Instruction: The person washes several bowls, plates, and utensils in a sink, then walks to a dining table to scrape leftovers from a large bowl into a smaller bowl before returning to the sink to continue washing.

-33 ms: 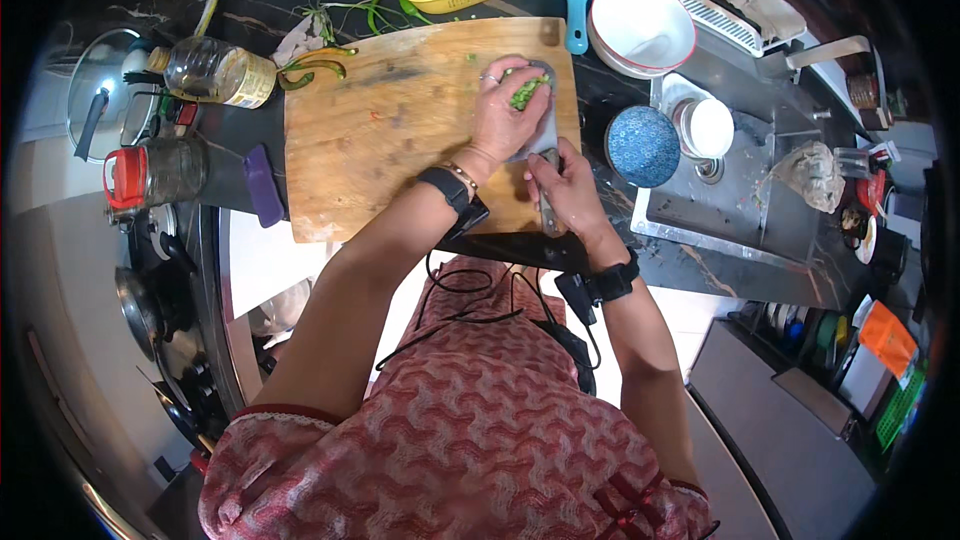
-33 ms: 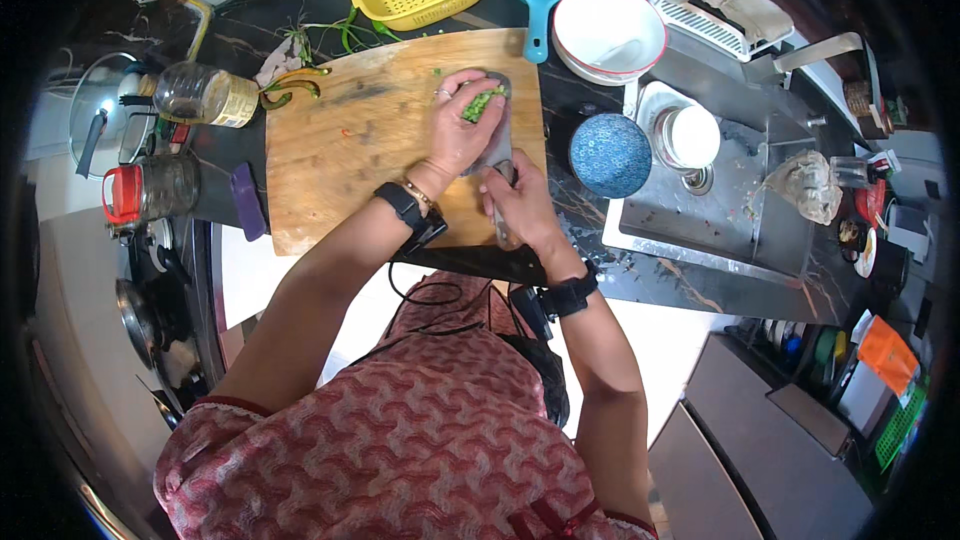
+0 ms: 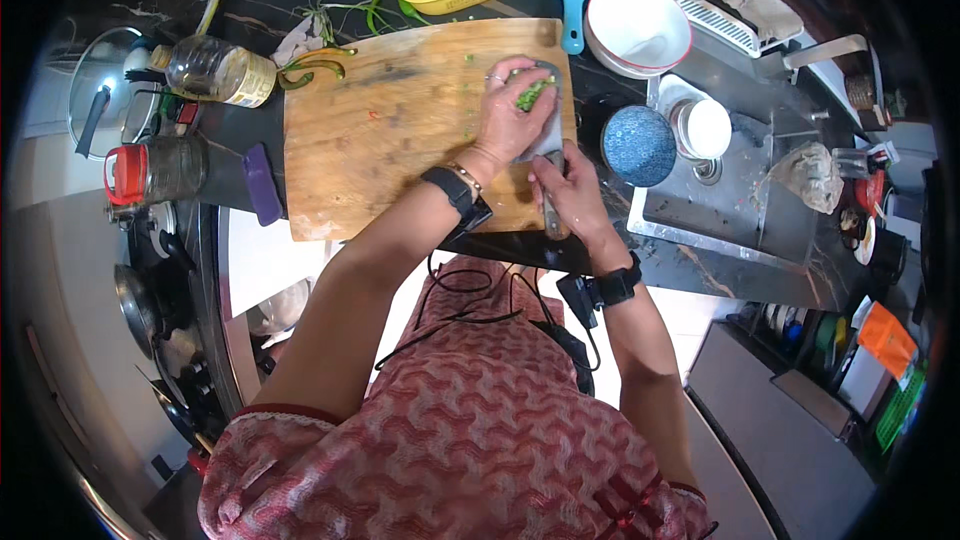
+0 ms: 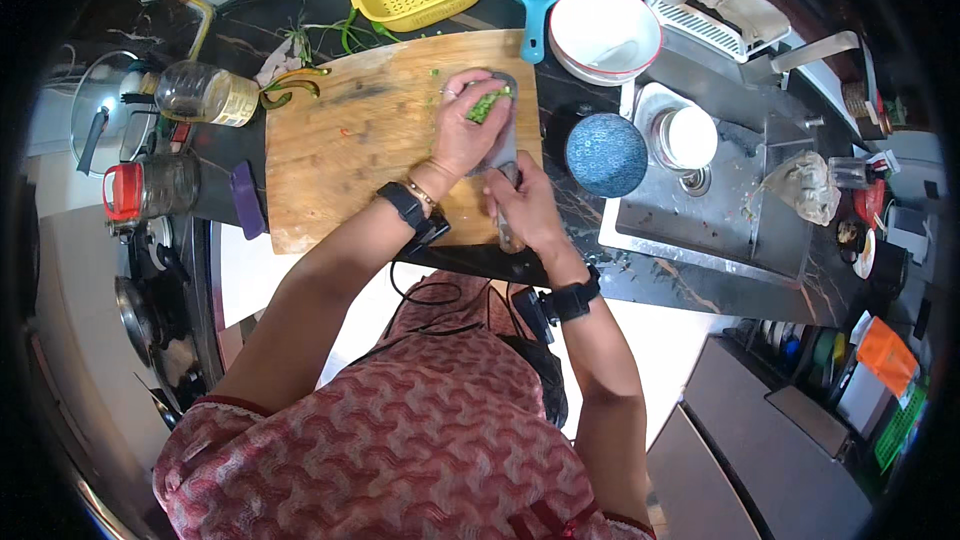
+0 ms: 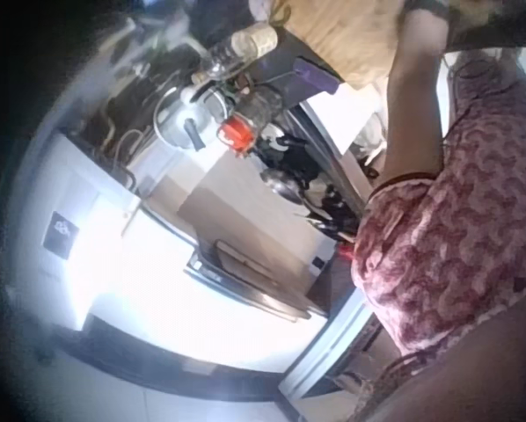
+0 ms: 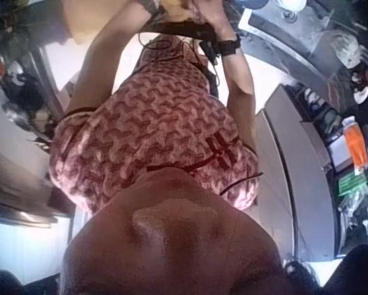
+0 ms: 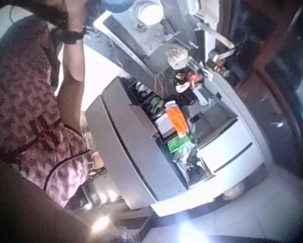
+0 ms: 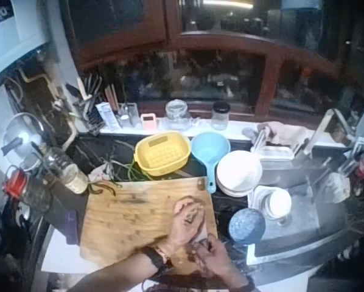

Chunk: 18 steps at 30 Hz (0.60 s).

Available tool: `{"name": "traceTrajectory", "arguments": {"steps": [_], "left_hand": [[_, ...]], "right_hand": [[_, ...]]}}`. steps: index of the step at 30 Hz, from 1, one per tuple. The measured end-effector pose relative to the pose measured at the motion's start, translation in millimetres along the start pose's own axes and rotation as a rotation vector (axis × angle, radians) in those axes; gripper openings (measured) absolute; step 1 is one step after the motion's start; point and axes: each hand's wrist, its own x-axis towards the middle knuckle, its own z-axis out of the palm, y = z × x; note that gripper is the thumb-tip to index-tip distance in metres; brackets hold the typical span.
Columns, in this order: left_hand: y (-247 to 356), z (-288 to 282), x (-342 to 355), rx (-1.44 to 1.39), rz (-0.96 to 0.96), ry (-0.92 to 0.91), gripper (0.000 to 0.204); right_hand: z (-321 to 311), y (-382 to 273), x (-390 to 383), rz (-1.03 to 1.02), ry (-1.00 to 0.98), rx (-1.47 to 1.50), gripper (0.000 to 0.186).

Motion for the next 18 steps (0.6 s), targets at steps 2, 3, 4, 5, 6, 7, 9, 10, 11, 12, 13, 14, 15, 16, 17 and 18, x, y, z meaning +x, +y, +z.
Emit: {"name": "traceTrajectory", "arguments": {"steps": [2, 3, 4, 5, 6, 7, 9, 10, 11, 12, 13, 14, 15, 16, 17, 18], "left_hand": [[22, 18, 2, -0.052, 0.058, -0.005, 0.020], [33, 29, 0, -0.075, 0.052, -0.020, 0.020], [42, 39, 0, -0.077, 0.091, -0.022, 0.019], [52, 48, -1, -0.100, 0.091, -0.031, 0.019], [62, 59, -3, -0.129, 0.089, -0.043, 0.018], [64, 72, -6, -0.125, 0.077, -0.063, 0.018], [72, 91, -11, -0.131, 0.107, -0.077, 0.018], [76, 100, -14, -0.128, 0.131, -0.089, 0.018], [79, 108, -16, -0.138, 0.138, -0.086, 0.017], [83, 116, -20, -0.140, 0.145, -0.093, 0.017], [86, 123, -23, -0.135, 0.135, -0.114, 0.018], [89, 129, -25, -0.129, 0.125, -0.133, 0.018], [90, 134, -27, -0.118, 0.114, -0.152, 0.017], [90, 138, -29, -0.122, 0.116, -0.157, 0.017], [89, 140, -30, -0.099, 0.104, -0.157, 0.017], [84, 141, -32, -0.071, 0.089, -0.153, 0.017]], "right_hand": [[-15, -10, -19, -0.070, 0.087, -0.062, 0.010], [-22, -14, -29, -0.086, 0.120, -0.062, 0.010], [-31, -17, -37, -0.103, 0.157, -0.039, 0.010], [-39, -20, -44, -0.103, 0.176, -0.016, 0.010], [-47, -23, -52, -0.102, 0.200, 0.004, 0.010], [-55, -25, -59, -0.111, 0.201, 0.047, 0.010], [-72, -22, -69, -0.107, 0.234, 0.040, 0.010], [-79, -21, -74, -0.097, 0.260, 0.037, 0.010], [-85, -22, -78, -0.094, 0.275, 0.040, 0.010], [-92, -20, -83, -0.100, 0.281, 0.046, 0.010], [-98, -17, -86, -0.102, 0.301, 0.058, 0.010], [-104, -15, -89, -0.104, 0.319, 0.071, 0.010], [-109, -11, -91, -0.104, 0.326, 0.074, 0.010], [-114, -7, -92, -0.120, 0.335, 0.082, 0.010], [-118, -6, -94, -0.137, 0.344, 0.090, 0.010], [-119, -7, -96, -0.136, 0.343, 0.092, 0.010]]}}
